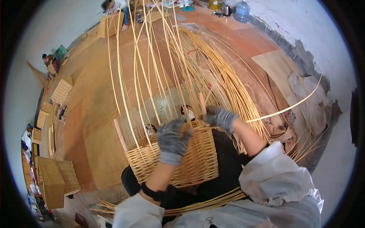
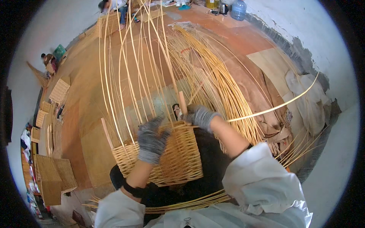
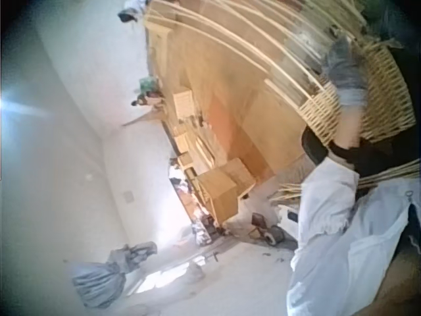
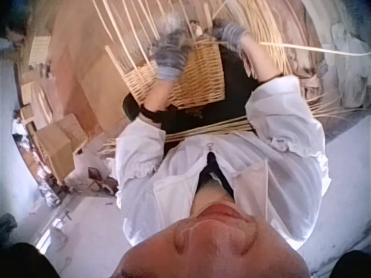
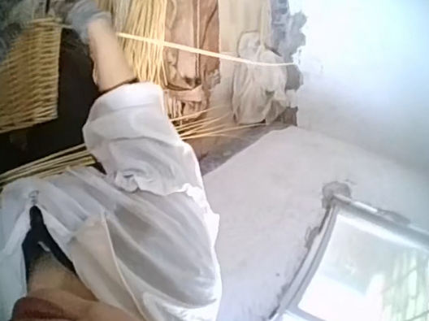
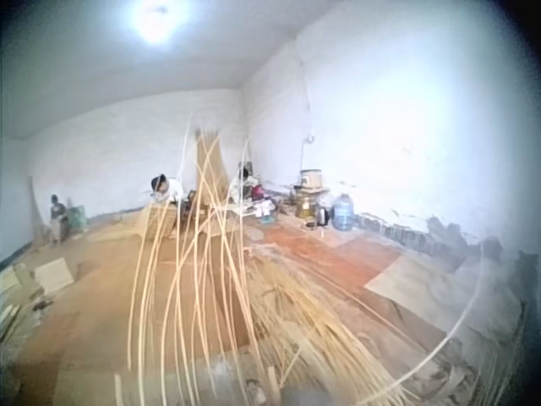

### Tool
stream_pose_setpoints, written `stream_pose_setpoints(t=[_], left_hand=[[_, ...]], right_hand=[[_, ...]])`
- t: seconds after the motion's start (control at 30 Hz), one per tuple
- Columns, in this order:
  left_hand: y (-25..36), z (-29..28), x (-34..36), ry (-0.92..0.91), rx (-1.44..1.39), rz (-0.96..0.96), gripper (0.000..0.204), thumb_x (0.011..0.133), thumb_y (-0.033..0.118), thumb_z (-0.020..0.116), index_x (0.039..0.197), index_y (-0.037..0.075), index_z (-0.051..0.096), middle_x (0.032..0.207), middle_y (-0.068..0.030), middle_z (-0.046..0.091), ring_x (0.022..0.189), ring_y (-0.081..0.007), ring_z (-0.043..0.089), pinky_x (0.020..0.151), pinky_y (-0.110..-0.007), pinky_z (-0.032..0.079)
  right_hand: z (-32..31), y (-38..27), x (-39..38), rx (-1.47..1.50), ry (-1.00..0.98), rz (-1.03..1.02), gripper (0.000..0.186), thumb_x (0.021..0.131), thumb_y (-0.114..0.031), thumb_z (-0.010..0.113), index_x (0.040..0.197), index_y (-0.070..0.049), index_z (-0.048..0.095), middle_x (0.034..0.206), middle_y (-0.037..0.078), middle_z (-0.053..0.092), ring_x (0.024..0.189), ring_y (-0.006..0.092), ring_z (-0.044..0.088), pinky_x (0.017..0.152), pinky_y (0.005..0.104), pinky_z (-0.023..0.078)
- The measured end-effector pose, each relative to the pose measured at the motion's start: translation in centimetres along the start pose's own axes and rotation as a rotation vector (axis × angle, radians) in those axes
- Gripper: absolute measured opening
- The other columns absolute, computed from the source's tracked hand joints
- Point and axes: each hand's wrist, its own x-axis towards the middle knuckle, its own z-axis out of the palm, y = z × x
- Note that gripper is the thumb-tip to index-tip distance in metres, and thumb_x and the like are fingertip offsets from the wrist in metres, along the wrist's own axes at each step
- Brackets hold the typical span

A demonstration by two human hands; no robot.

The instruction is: Weaving the sides of a wicker or willow basket using vertical stakes and horizontal weaving strips.

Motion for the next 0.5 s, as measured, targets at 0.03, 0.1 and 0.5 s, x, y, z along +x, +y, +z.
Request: stream_pose_setpoints(t=[0.03,0.1,0.5], left_hand=[[0.6,1.2,-1.4,-0.004,-0.005,-0.013,0.053,0.079,0.042,0.063,0.121,0.012,0.054,0.120,-0.0139,0.056,0.117,-0.0262,0.048,0.102,-0.044,0.028],[2.0,3.3,-3.0,0.030,0.314,0.071,0.069,0.071,0.060,0.062,0.123,0.016,0.053,0.123,-0.0126,0.053,0.117,-0.0279,0.046,0.103,-0.051,0.020],[1.6,5.5,-4.2,0.019,0.271,-0.028,0.081,0.063,0.071,0.056,0.120,0.014,0.055,0.107,-0.0091,0.052,0.106,-0.0269,0.045,0.098,-0.050,0.022]], right_hand=[[-0.4,0.2,0.3,-0.002,-0.012,0.008,0.038,0.079,-0.014,0.063,0.114,-0.001,0.054,0.094,0.008,0.065,0.085,0.0162,0.060,0.076,0.0302,0.047],[-0.2,0.5,1.3,0.202,-0.136,0.003,0.033,0.081,-0.015,0.061,0.111,-0.001,0.058,0.094,0.015,0.064,0.085,0.0223,0.061,0.078,0.0310,0.046],[9.7,-3.7,3.7,-0.401,0.690,-0.309,0.022,0.086,-0.011,0.052,0.106,-0.002,0.056,0.092,0.024,0.062,0.088,0.0322,0.062,0.076,0.0387,0.049]])
